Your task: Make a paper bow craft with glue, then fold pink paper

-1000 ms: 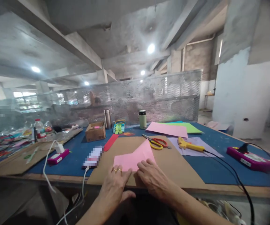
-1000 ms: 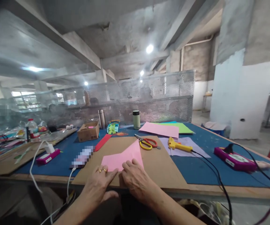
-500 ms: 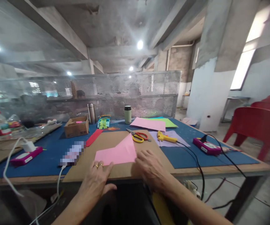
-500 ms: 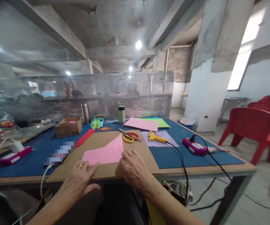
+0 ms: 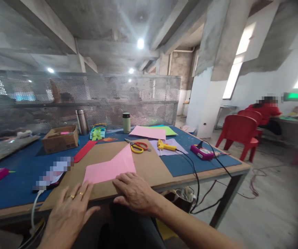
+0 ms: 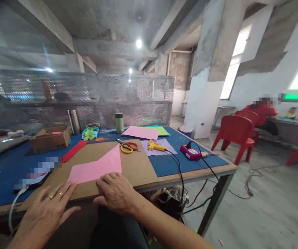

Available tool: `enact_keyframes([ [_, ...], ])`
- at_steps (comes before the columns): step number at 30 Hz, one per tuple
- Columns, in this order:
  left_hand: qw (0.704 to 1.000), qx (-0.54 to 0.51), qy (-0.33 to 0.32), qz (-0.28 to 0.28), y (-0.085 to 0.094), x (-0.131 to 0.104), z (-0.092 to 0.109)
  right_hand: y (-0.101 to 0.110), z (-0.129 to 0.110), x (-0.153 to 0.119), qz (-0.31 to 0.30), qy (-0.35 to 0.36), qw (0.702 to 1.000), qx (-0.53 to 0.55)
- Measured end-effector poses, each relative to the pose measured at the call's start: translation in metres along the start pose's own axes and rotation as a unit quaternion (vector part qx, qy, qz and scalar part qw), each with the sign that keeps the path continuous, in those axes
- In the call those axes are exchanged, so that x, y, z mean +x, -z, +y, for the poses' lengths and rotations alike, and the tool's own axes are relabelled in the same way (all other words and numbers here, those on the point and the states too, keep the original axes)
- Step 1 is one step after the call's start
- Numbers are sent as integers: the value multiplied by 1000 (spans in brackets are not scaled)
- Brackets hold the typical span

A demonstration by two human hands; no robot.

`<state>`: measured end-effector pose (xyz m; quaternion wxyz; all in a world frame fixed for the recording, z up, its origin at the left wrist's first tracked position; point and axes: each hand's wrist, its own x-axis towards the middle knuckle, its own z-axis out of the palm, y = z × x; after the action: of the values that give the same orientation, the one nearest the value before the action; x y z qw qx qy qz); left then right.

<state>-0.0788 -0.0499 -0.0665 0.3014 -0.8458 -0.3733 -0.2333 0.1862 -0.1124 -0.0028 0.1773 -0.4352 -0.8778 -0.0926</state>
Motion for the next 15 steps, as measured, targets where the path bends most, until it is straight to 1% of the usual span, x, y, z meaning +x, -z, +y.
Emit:
enact_keyframes([
  [3,1000,15,-2,8,-3,-1,-1,3,9,2,8,15,999,28],
  [5,999,25,-17,24,-7,2,-1,13,28,6,1,4,999,38],
  [6,999,27,-24,33,-9,4,-1,20,41,8,-8,-27,999,22],
  [7,998,28,-35,43,-12,6,-1,28,56,12,-18,-84,996,-13],
  [8,997,28,-46,52,-15,8,0,35,72,16,-30,-164,984,-57],
  [9,996,27,-53,61,-19,9,0,41,87,21,-41,-256,961,-101],
  [10,996,27,-54,67,-22,9,1,46,102,26,-47,-287,949,-118],
  [12,996,26,-49,75,-27,9,2,48,124,39,-65,-317,936,-135],
  [15,997,28,-32,65,-32,7,5,38,142,60,-92,-336,926,-148],
])
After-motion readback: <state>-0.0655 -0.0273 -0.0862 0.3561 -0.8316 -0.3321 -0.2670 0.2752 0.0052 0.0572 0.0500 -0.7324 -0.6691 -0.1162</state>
